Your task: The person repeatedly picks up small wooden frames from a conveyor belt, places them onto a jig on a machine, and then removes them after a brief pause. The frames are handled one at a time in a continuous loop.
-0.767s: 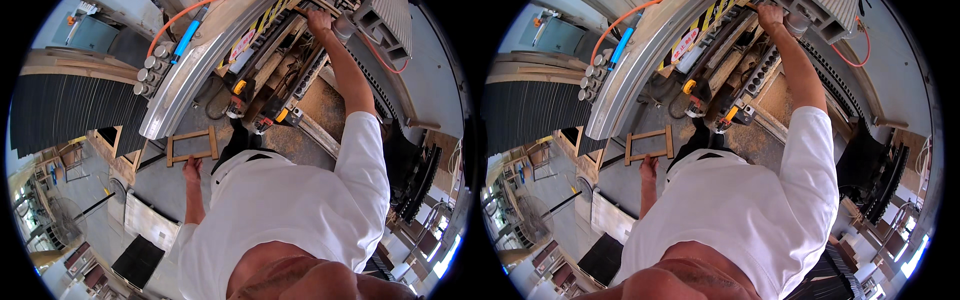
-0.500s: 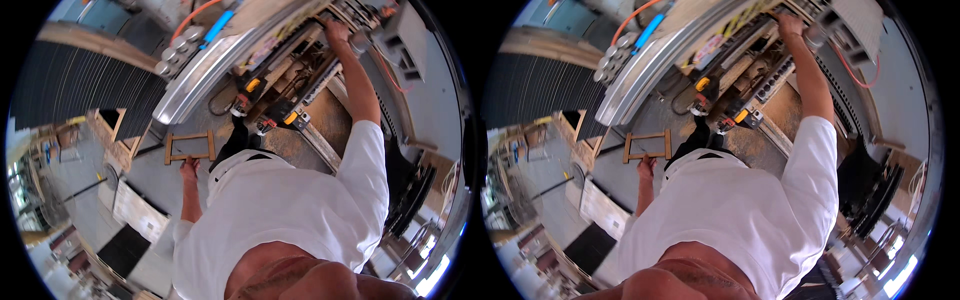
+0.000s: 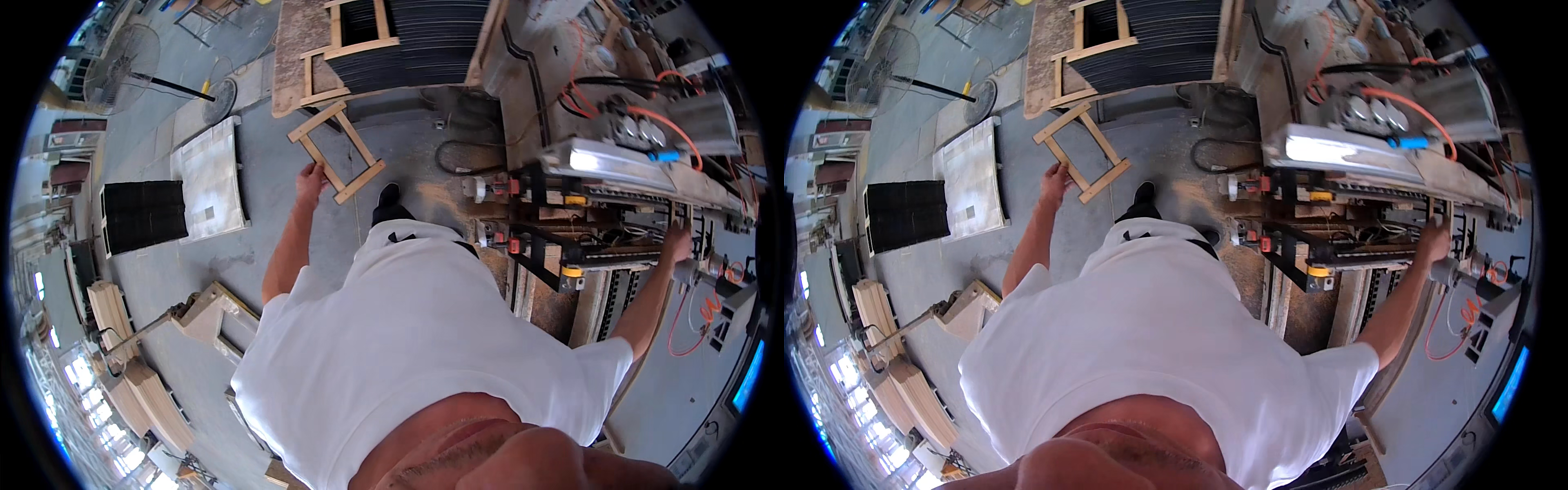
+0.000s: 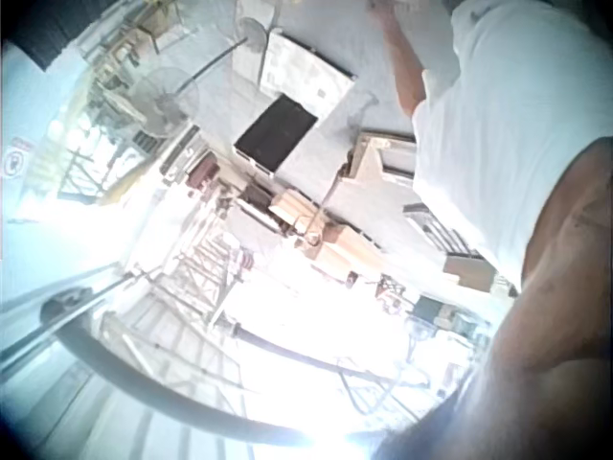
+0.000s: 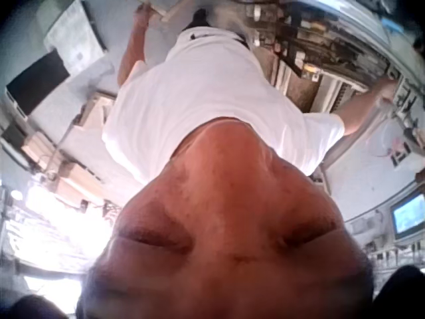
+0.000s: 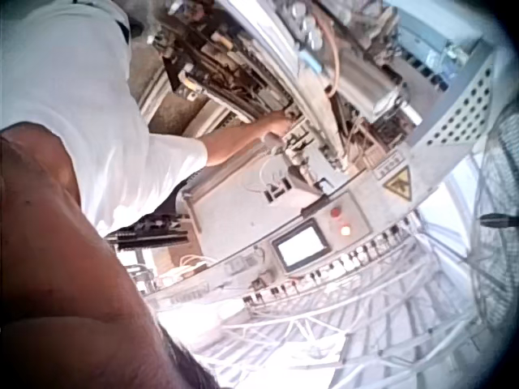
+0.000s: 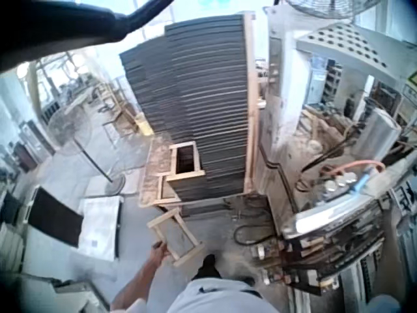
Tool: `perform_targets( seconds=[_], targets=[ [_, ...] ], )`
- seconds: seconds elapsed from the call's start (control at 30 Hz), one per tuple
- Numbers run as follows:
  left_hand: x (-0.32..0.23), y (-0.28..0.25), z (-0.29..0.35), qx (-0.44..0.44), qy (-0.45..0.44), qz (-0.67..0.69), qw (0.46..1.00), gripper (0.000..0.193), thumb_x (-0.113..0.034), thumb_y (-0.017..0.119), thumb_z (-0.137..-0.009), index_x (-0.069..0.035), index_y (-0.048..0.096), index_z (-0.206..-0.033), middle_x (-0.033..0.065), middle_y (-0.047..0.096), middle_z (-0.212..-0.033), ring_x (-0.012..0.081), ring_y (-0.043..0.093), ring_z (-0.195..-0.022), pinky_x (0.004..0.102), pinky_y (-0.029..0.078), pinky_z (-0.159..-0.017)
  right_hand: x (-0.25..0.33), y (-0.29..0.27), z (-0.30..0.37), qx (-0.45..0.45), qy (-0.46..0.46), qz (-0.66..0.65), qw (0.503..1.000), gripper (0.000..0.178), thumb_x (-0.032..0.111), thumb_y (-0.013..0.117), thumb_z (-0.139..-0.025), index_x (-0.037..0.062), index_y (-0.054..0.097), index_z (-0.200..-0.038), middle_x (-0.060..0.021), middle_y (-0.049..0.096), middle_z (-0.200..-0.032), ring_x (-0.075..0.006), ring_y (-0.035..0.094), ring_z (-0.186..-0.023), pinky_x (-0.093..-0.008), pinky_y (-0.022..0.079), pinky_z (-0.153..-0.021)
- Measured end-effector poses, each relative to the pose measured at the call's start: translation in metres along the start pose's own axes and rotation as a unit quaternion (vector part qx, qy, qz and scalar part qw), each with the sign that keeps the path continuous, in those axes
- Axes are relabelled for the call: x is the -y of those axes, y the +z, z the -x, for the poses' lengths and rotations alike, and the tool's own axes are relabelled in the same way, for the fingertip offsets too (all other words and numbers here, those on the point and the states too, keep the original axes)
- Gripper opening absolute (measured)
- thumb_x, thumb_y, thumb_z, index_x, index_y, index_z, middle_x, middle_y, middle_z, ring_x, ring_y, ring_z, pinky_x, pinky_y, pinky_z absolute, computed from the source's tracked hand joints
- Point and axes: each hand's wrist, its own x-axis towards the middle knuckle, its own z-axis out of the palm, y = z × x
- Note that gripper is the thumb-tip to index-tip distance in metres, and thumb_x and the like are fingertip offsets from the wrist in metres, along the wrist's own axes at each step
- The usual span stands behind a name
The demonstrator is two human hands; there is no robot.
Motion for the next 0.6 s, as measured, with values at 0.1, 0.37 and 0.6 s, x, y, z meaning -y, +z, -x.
perform_targets(
  seconds=[0.1, 0.37, 0.6],
  targets=[
    [-0.026, -0.047, -0.062, -0.025, 0.04, -0.038, 0.998, 0.032, -0.026, 0.057, -0.09, 0.0, 0.062, -0.109, 0.0055, 0.064, -0.085, 0.0126, 0.06, -0.068, 0.0272, 0.051, -0.057, 0.024, -0.049, 0.047, -0.123, -0.01, -0.215, 0.969, 0.035, 0.03, 0.059, -0.086, 0.0062, 0.064, -0.11, -0.0148, 0.067, -0.102, -0.0314, 0.065, -0.092, -0.0406, 0.05, -0.079],
    [-0.138, -0.128, -0.239, -0.029, 0.069, -0.108, 0.991, 0.032, -0.026, 0.057, -0.089, 0.001, 0.065, -0.103, 0.0047, 0.064, -0.077, 0.0122, 0.058, -0.064, 0.0265, 0.049, -0.054, 0.183, -0.078, 0.289, -0.075, -0.001, -0.423, 0.903, 0.019, 0.012, 0.061, -0.089, 0.0005, 0.066, -0.103, -0.0099, 0.069, -0.096, -0.0164, 0.066, -0.083, -0.0293, 0.053, -0.074],
    [-0.158, -0.116, -0.374, 0.063, 0.059, -0.121, 0.989, 0.034, -0.026, 0.059, -0.088, 0.004, 0.065, -0.104, 0.0074, 0.066, -0.082, 0.0148, 0.06, -0.067, 0.0287, 0.049, -0.056, 0.252, -0.011, 0.454, 0.335, -0.065, -0.38, 0.86, 0.015, 0.008, 0.065, -0.081, -0.0004, 0.066, -0.093, -0.0067, 0.068, -0.085, -0.0128, 0.063, -0.079, -0.0272, 0.049, -0.071]
  ],
)
